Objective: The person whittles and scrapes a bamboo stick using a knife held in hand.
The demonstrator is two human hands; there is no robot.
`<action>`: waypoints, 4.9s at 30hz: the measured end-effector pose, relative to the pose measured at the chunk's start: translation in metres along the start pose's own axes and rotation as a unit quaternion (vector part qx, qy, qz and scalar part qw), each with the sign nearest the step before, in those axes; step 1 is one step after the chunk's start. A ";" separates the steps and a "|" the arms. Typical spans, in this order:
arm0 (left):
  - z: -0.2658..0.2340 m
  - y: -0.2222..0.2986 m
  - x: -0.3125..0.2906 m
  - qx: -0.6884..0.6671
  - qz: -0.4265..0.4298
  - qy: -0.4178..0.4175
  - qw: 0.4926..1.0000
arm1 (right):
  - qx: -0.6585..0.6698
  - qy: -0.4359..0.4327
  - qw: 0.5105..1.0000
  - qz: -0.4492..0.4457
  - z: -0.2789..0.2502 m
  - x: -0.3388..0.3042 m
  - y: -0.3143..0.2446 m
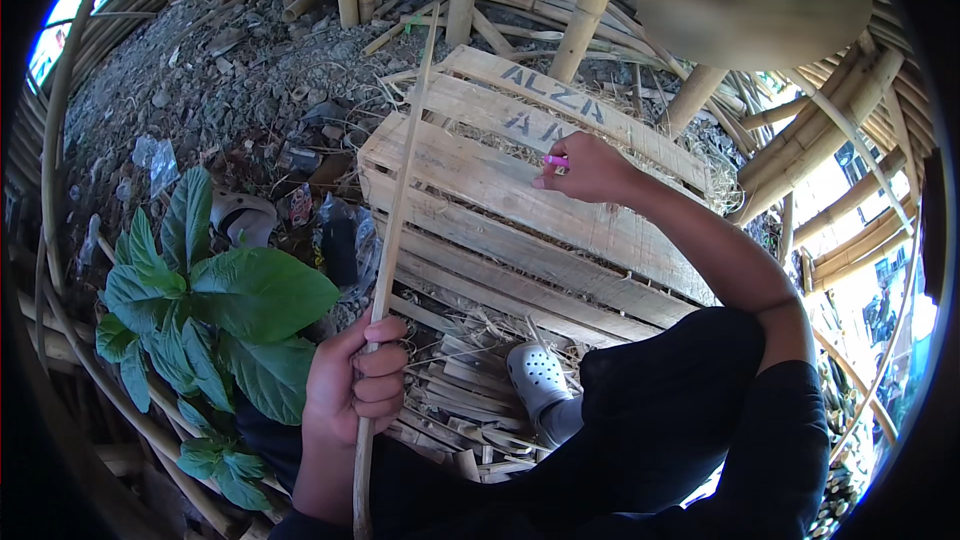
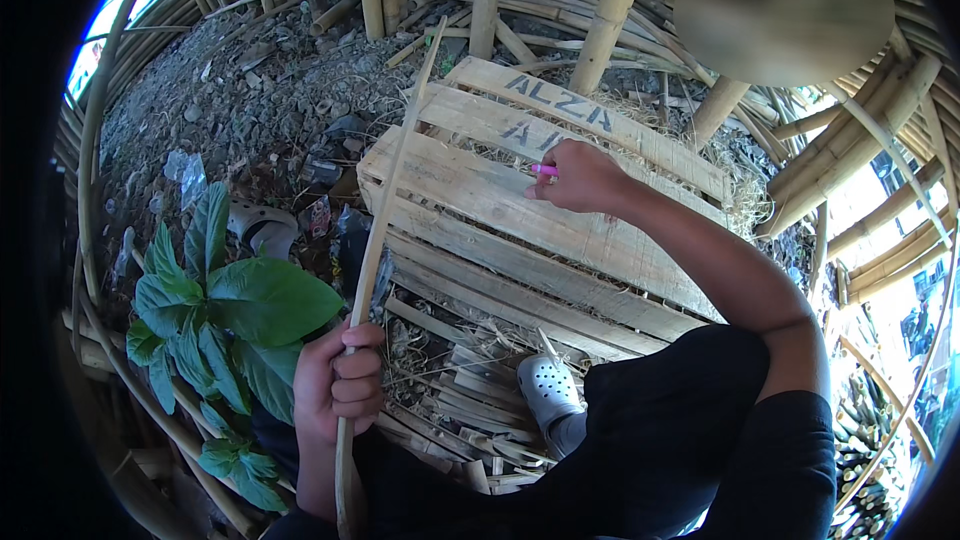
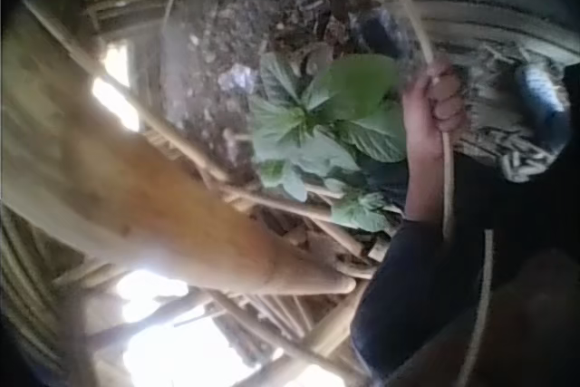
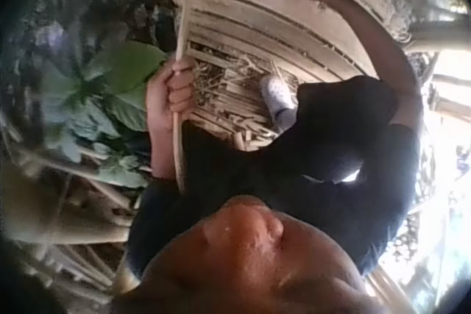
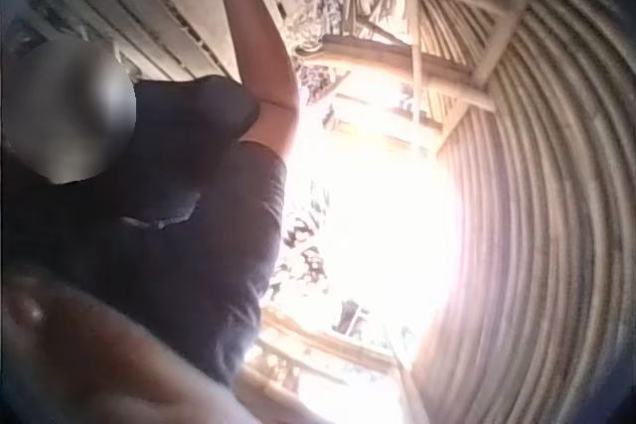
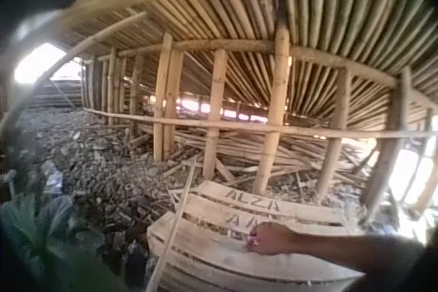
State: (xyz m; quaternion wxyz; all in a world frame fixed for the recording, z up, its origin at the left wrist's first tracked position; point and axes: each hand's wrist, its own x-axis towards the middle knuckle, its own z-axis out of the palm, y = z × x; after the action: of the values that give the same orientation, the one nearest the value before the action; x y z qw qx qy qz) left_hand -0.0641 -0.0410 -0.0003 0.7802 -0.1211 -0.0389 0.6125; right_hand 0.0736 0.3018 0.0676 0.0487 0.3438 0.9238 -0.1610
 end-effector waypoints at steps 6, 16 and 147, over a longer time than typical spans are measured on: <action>-0.005 -0.006 0.008 0.006 -0.022 0.016 1.000 | -0.016 0.141 0.989 0.037 0.000 0.011 0.010; -0.005 -0.006 0.010 0.000 -0.023 0.027 0.999 | 0.067 0.140 0.988 0.022 -0.004 -0.005 -0.005; -0.010 -0.030 0.021 0.104 -0.013 0.041 0.994 | -0.133 0.048 0.955 -0.262 0.047 -0.050 -0.103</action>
State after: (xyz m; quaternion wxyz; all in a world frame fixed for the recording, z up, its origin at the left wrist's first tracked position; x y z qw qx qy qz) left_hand -0.0288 -0.0285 -0.0045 0.7975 -0.0634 0.0553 0.5975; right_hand 0.0435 0.1818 0.0602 0.0053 0.0872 0.9958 -0.0269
